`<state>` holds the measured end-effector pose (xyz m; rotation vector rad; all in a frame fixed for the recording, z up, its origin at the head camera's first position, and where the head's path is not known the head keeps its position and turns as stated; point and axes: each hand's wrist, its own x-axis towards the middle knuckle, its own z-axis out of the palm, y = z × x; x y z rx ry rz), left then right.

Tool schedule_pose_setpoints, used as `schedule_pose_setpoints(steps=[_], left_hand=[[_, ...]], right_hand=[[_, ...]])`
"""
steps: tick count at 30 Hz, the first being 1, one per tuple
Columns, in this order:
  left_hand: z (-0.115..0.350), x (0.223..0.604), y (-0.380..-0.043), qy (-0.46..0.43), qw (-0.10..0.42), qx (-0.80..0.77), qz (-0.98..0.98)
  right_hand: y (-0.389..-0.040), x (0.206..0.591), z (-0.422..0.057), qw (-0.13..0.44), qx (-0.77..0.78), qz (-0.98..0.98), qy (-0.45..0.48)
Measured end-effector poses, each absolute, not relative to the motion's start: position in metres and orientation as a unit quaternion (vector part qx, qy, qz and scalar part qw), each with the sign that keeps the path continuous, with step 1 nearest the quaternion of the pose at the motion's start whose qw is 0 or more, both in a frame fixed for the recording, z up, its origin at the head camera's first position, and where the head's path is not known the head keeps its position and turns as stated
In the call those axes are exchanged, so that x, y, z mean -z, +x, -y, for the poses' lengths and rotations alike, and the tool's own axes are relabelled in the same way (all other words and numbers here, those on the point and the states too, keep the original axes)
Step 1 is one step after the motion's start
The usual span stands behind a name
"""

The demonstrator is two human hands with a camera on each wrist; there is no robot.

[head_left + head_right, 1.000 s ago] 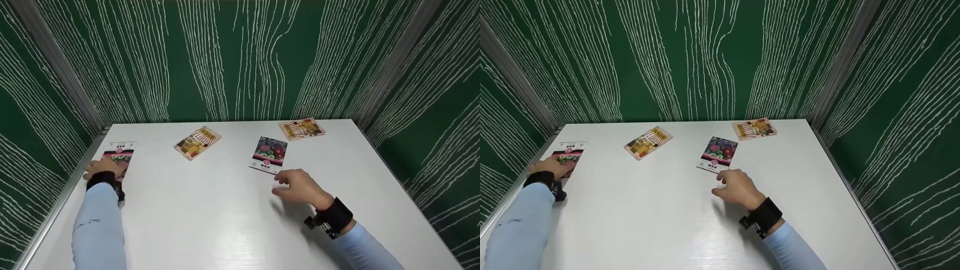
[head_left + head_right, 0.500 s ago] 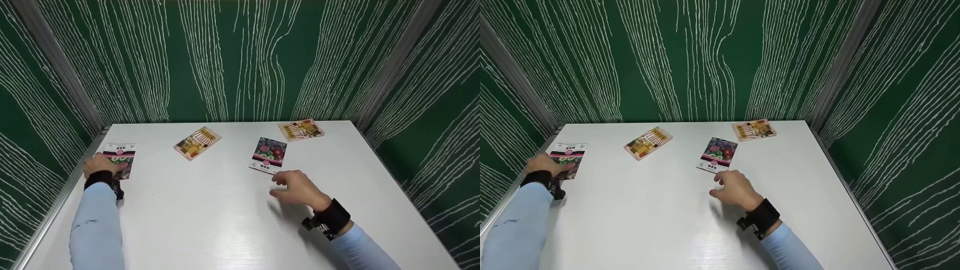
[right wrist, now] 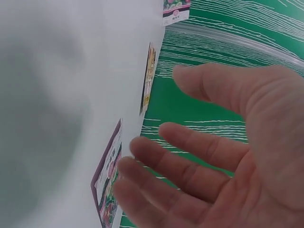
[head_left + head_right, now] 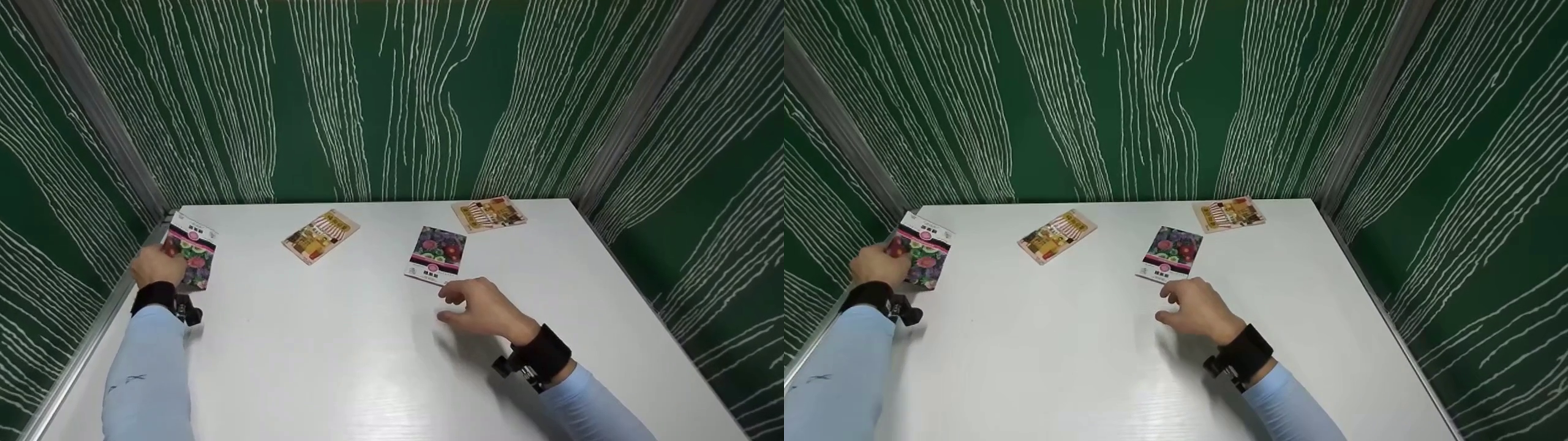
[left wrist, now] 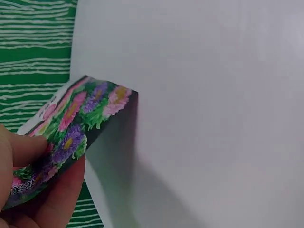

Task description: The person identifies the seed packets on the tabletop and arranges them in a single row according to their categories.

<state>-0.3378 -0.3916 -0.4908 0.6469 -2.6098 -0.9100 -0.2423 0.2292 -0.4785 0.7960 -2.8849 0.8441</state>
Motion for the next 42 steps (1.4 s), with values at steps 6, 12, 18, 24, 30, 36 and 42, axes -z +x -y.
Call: schedule_pose_setpoints(steps=[6,12,18,24,30,36,42], left_hand=[[0.381,0.482,-0.342,0.208,0.192,0.35,0.893],[0.362,0.47,-0.342,0.179,0.202,0.355,0.895],[0.349,0.46,-0.341,0.152,0.211,0.341,0.903],[0.337,0.448,-0.34,0.125,0.222,0.337,0.907],[0.324,0.442,-0.342,0.103,0.213,0.349,0.907],[0.312,0.444,-0.341,0.081,0.208,0.348,0.911],[0.298,0.442,-0.342,0.048,0.196,0.357,0.912]], right_hand=[[-0.242,0.478,-0.227,0.028,-0.279,0.925,0.257],[-0.242,0.475,-0.226,0.037,-0.289,0.921,0.257],[-0.242,0.475,-0.226,0.049,-0.286,0.921,0.26],[-0.243,0.475,-0.224,0.054,-0.286,0.919,0.264],[-0.243,0.477,-0.222,0.051,-0.289,0.919,0.263],[-0.243,0.478,-0.221,0.045,-0.291,0.92,0.258],[-0.245,0.478,-0.219,0.045,-0.289,0.92,0.262]])
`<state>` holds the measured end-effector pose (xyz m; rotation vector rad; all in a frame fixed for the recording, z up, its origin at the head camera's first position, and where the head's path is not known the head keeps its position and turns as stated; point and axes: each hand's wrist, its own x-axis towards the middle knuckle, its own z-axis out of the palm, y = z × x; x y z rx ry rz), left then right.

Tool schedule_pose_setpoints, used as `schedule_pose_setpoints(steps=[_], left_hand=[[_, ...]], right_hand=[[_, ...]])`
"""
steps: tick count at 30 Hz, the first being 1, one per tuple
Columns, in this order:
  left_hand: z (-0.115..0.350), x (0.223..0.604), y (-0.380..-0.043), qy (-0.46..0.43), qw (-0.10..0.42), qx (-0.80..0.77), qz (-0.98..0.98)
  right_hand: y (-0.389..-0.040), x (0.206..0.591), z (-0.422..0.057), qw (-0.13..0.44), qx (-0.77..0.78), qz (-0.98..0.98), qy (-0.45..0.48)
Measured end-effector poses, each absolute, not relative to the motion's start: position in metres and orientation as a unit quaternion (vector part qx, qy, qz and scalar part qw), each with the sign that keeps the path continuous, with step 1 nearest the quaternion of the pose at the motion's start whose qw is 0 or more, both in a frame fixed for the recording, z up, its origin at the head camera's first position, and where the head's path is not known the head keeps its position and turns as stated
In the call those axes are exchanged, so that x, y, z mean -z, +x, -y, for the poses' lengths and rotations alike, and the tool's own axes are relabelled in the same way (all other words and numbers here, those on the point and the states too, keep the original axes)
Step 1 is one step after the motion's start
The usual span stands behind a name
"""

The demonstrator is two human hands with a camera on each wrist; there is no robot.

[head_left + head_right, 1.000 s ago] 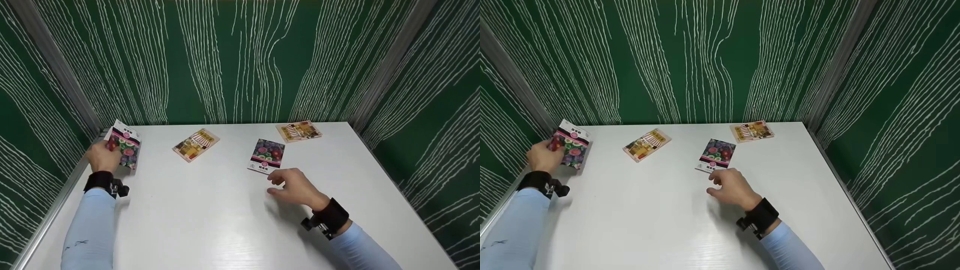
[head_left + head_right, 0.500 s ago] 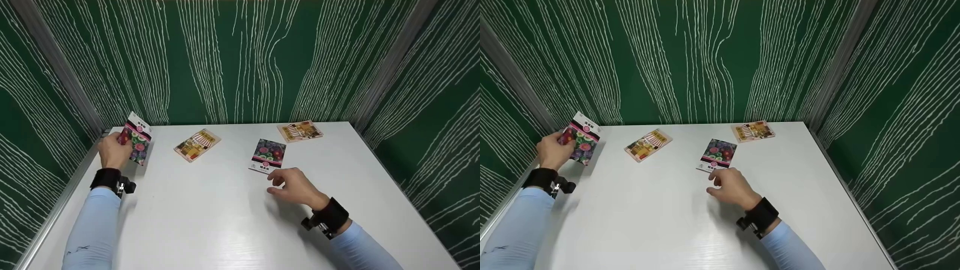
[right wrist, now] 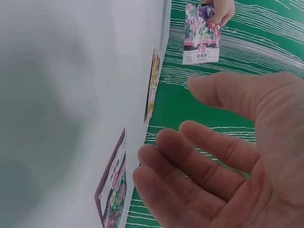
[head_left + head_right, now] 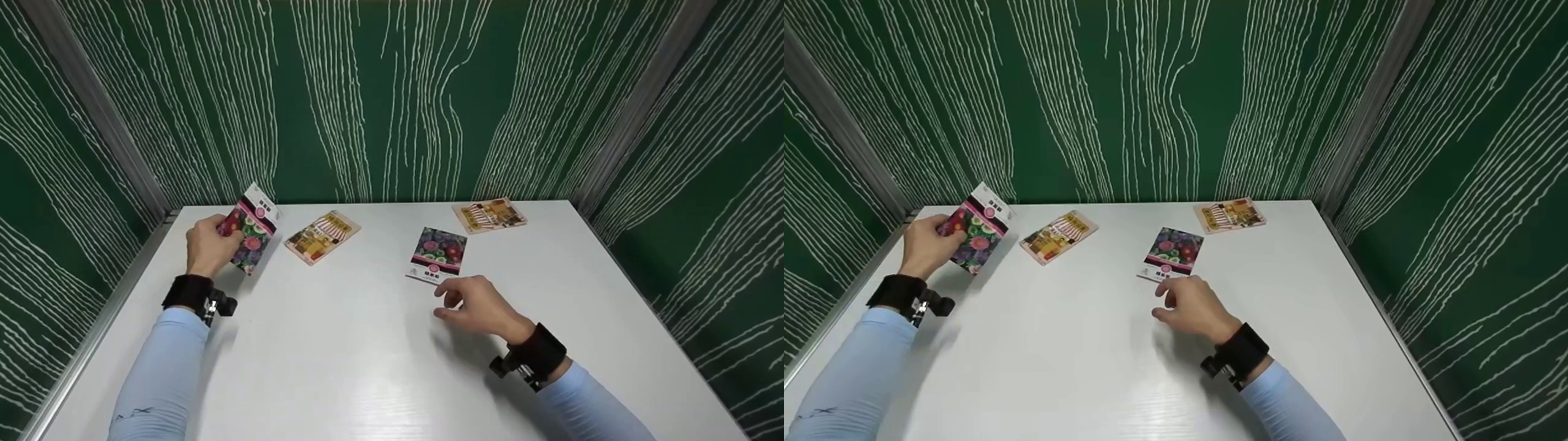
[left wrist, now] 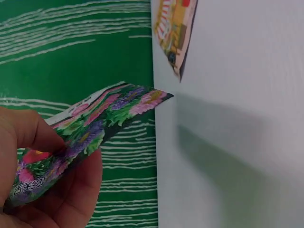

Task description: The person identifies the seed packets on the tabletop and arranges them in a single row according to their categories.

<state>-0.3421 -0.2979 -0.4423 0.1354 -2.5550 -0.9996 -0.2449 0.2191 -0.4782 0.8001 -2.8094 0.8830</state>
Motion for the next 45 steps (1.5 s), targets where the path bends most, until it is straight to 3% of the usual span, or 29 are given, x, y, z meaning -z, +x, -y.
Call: schedule_pose_setpoints(steps=[16,30,45], left_hand=[[0.265,0.43,-0.343,-0.043,0.2,0.349,0.915],[0.241,0.412,-0.341,-0.123,0.121,0.316,0.933],[0.195,0.398,-0.335,-0.218,0.062,0.293,0.929]], right_hand=[[-0.254,0.471,-0.203,0.061,-0.314,0.905,0.281],[-0.263,0.463,-0.188,0.064,-0.327,0.898,0.288],[-0.285,0.448,-0.144,0.128,-0.339,0.894,0.265]])
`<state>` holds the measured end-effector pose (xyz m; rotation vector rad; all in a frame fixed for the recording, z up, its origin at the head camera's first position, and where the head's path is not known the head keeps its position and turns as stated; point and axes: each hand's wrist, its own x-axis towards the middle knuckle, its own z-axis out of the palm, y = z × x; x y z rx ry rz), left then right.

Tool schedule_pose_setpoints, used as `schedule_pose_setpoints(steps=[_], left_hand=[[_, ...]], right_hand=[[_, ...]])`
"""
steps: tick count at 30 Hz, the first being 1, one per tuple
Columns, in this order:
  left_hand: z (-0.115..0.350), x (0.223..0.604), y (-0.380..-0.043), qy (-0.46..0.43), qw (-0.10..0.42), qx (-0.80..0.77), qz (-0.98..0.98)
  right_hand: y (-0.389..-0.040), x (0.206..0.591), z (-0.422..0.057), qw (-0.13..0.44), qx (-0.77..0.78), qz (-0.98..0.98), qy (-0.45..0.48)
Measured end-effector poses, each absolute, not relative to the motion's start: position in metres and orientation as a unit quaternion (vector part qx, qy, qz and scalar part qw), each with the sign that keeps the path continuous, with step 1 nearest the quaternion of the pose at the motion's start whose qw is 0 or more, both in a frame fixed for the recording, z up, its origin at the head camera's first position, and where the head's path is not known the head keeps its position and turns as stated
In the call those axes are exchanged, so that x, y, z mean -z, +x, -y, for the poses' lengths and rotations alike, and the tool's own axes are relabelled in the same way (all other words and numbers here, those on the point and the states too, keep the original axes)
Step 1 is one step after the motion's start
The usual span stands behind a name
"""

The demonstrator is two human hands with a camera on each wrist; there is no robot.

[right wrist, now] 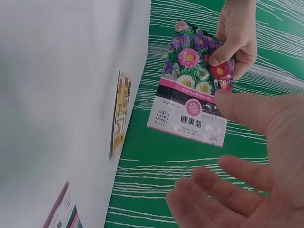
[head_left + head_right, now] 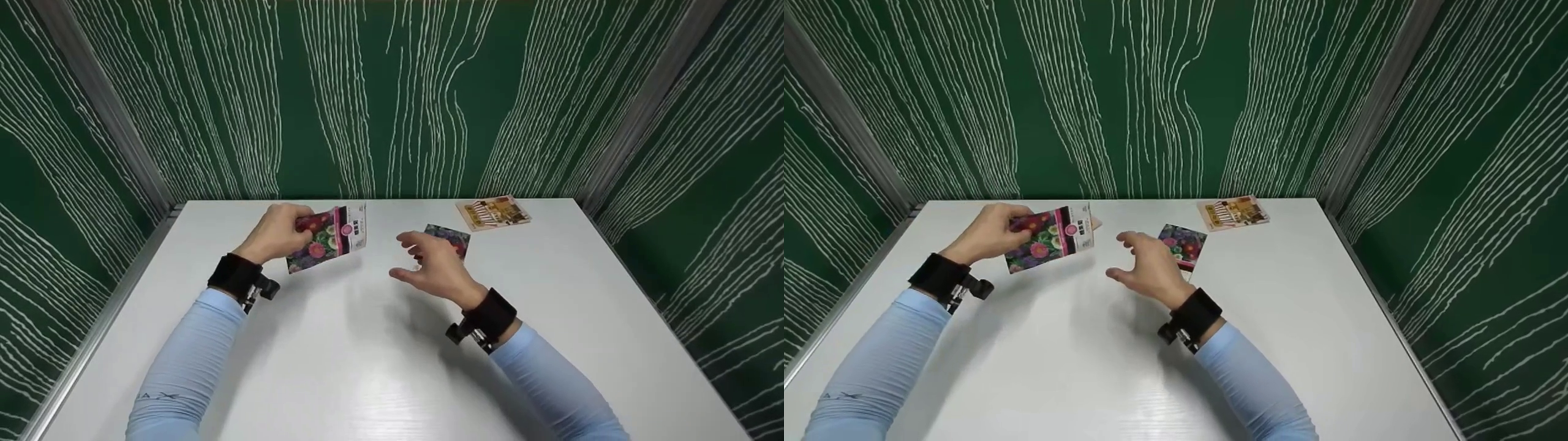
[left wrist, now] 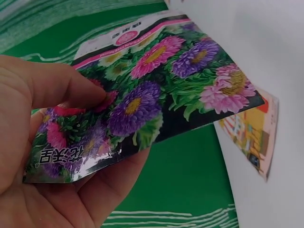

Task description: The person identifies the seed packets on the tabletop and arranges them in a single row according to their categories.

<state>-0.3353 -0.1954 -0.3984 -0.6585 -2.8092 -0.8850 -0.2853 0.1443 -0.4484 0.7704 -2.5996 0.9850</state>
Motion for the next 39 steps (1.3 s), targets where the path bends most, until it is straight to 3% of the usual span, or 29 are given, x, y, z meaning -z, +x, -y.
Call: schedule_pose_setpoints(steps=[14,28,39], left_hand=[[0.159,0.394,-0.325,-0.282,0.004,0.264,0.922],[0.126,0.39,-0.31,-0.373,-0.001,0.21,0.904],[0.123,0.39,-0.303,-0.371,-0.007,0.238,0.897]], right_hand=[[-0.296,0.439,-0.118,0.15,-0.303,0.908,0.248],[-0.291,0.445,-0.103,0.162,-0.225,0.911,0.306],[-0.288,0.449,-0.101,0.15,-0.233,0.904,0.327]])
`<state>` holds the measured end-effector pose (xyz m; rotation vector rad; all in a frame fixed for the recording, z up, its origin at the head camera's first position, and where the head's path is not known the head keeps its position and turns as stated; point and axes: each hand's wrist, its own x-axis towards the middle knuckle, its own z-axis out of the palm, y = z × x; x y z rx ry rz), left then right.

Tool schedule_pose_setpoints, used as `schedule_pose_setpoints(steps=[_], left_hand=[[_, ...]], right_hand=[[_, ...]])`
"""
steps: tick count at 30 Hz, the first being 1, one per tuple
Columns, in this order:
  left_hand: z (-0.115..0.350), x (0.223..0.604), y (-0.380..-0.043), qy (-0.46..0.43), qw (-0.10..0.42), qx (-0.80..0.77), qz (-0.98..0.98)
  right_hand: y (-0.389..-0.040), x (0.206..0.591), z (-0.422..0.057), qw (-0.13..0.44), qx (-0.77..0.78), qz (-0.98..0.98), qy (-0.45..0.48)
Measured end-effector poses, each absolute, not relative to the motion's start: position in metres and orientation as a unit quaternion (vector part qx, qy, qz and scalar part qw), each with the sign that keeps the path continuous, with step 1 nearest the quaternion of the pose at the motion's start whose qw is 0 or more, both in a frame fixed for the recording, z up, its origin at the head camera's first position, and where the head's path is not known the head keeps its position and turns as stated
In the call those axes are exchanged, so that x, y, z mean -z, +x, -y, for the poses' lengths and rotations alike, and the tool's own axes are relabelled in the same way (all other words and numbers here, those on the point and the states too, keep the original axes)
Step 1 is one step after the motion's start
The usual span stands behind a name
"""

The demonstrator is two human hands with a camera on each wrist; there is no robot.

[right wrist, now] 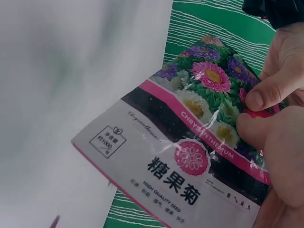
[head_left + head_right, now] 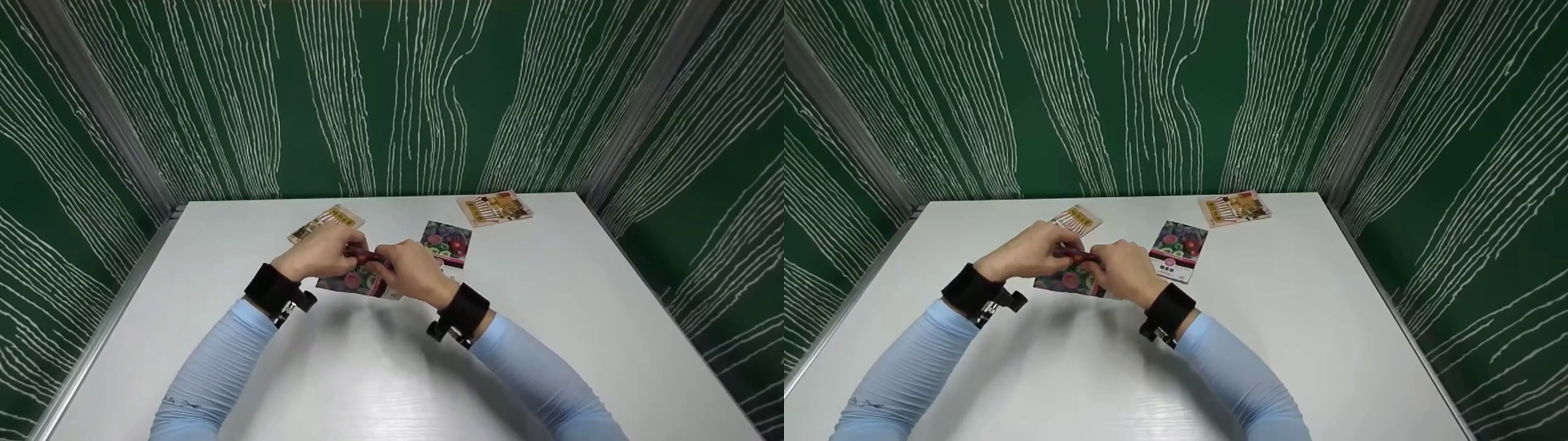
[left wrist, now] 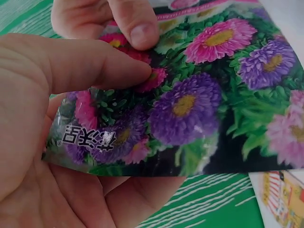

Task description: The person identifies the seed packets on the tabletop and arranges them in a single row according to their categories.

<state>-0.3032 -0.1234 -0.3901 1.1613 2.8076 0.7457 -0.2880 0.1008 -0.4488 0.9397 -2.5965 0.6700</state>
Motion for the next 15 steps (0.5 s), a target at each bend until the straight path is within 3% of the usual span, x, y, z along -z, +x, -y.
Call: schedule_pose_setpoints(steps=[8,15], left_hand=[[0.14,0.398,-0.307,0.312,-0.007,-0.31,-0.898],[0.16,0.4,-0.31,0.269,0.024,-0.396,-0.878]], right_hand=[[-0.287,0.455,-0.1,0.169,-0.263,0.888,0.337],[-0.285,0.458,-0.103,0.212,-0.318,0.868,0.318]])
